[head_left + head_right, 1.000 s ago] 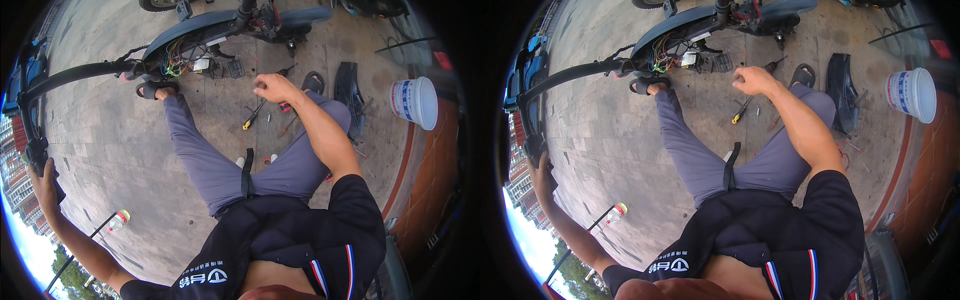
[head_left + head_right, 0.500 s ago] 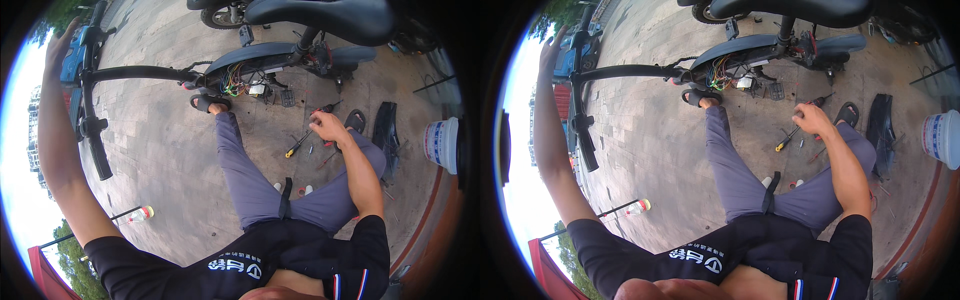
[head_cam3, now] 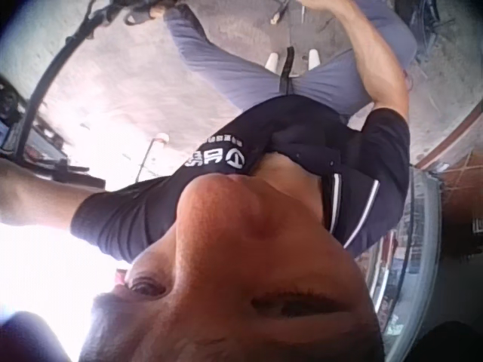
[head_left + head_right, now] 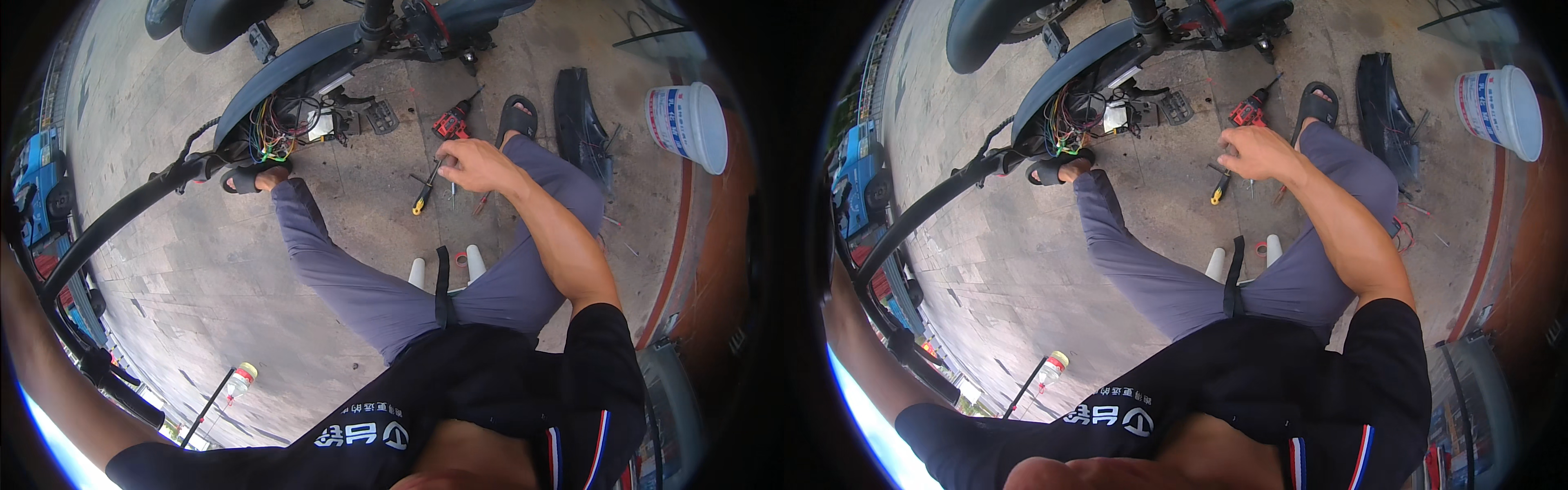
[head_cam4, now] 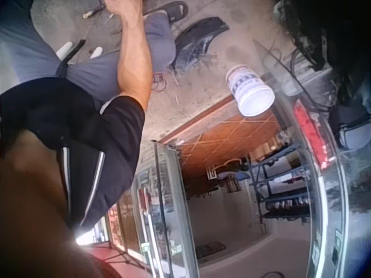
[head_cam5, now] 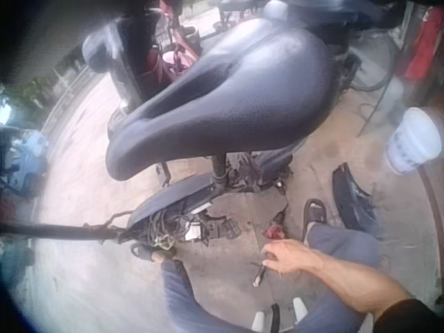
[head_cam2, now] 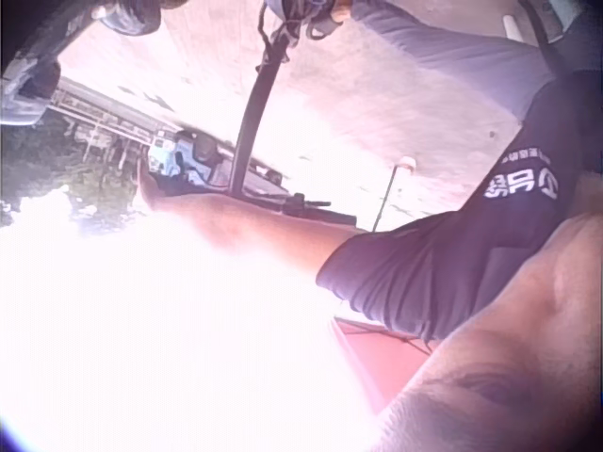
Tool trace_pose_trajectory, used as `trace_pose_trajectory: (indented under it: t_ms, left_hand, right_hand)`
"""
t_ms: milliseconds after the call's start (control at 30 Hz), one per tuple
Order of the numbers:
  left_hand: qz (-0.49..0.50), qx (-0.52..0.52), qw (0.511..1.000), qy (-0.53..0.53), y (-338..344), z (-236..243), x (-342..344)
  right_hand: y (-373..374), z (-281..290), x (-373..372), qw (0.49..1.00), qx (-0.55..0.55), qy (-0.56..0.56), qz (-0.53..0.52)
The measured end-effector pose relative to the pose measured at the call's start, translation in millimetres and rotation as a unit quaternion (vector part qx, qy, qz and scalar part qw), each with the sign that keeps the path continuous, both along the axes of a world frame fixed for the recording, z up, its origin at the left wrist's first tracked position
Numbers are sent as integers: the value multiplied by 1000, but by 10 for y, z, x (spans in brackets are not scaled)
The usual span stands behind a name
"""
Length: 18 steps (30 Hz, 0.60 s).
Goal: The person sits on a stool and works on the exposed wiring under the handlebars of an electric scooter. They strip wire ends, twist connections, and wrap them with electrical tape. The person then connects a multi-pin connector and tests the throttle by twisting the grip.
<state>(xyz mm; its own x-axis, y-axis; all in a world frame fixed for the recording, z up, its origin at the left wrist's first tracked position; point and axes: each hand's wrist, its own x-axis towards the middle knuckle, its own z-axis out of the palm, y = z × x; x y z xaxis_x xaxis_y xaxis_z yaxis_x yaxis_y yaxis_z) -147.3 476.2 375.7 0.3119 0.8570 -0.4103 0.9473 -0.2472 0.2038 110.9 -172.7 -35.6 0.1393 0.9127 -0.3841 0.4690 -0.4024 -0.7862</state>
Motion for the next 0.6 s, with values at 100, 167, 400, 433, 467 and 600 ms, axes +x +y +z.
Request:
trace_pose_trajectory:
  t_ms: [100,167,400,433,467,600]
  left_hand:
    - [-122,-20,992,28,-693,-1147,292]
    - [-208,-39,977,36,-1328,-1899,543]
    - [-390,-59,918,48,-3306,-3433,1147]
    - [-399,-53,914,48,-3439,-3500,1164]
    - [-408,-45,911,46,-3555,-3559,1175]
    - [-417,4,909,24,-3502,-3533,1147]
  right_hand:
    - [30,-22,-58,1000,22,-8,4]
    - [33,-41,-78,999,31,-11,2]
    - [-49,-52,-63,999,27,-16,6]
    - [-48,-49,-67,999,29,-20,8]
    - [-42,-42,-73,999,35,-24,11]
    - [-5,-2,-94,1000,21,-15,8]
